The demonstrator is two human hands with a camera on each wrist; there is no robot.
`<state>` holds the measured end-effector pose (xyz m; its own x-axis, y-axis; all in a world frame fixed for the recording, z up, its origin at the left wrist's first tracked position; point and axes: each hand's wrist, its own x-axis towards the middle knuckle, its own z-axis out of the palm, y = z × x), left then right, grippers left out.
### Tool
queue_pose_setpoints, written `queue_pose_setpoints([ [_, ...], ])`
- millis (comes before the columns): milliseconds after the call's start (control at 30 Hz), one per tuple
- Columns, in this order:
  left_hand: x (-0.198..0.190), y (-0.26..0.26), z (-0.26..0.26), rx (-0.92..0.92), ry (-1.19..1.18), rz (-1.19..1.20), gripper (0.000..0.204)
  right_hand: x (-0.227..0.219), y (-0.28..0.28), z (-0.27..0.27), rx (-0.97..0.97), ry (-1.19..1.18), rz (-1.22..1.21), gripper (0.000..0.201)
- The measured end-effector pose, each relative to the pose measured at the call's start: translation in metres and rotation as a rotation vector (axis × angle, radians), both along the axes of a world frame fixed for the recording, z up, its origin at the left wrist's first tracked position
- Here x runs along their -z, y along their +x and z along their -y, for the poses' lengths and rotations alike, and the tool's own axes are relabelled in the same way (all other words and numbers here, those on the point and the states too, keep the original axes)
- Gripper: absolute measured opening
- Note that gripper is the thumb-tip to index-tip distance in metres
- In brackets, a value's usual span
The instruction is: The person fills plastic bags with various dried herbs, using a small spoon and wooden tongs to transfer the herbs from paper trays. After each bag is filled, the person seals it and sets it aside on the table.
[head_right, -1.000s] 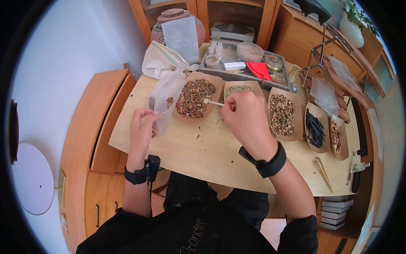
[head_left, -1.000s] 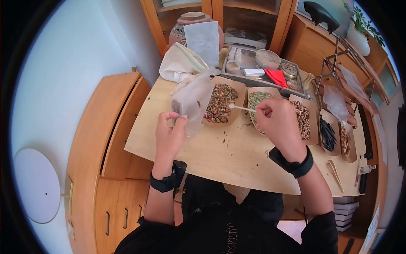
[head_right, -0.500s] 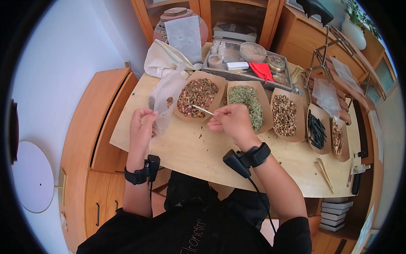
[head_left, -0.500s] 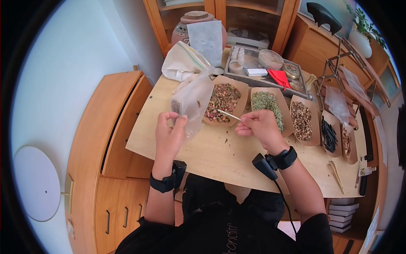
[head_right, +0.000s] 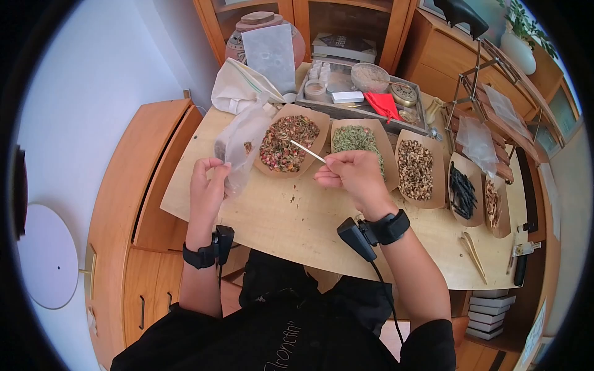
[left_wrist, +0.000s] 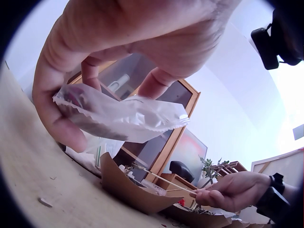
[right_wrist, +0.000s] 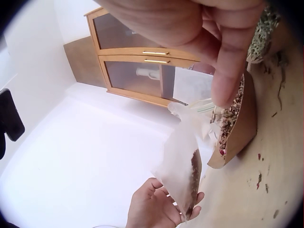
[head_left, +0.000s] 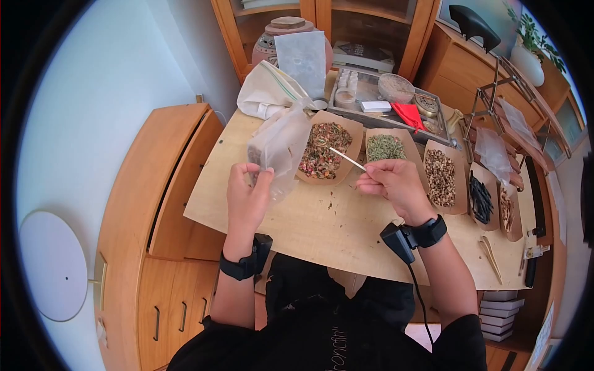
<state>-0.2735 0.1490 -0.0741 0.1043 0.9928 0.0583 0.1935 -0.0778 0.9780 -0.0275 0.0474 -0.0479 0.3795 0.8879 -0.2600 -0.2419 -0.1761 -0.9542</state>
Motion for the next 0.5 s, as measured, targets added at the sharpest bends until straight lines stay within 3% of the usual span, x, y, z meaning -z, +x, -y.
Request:
queue_pose_setpoints([
  [333, 0.007, 0.004, -0.001, -0.024, 0.103, -0.081, 0.031, -0.049, -0.011, 0.014, 0.041, 0.104, 0.246, 0.017],
  [467, 0.005, 0.006, 0.002, -0.01, 0.103, -0.075, 0.032, -0.053, -0.036, 0.013, -0.034, 0.191, 0.52, 0.015],
  [500, 0.004, 0.007, 0.003, -0.007, 0.115, -0.088, 0.032, -0.055, -0.041, 0.014, -0.031, 0.304, 0.787, 0.012],
])
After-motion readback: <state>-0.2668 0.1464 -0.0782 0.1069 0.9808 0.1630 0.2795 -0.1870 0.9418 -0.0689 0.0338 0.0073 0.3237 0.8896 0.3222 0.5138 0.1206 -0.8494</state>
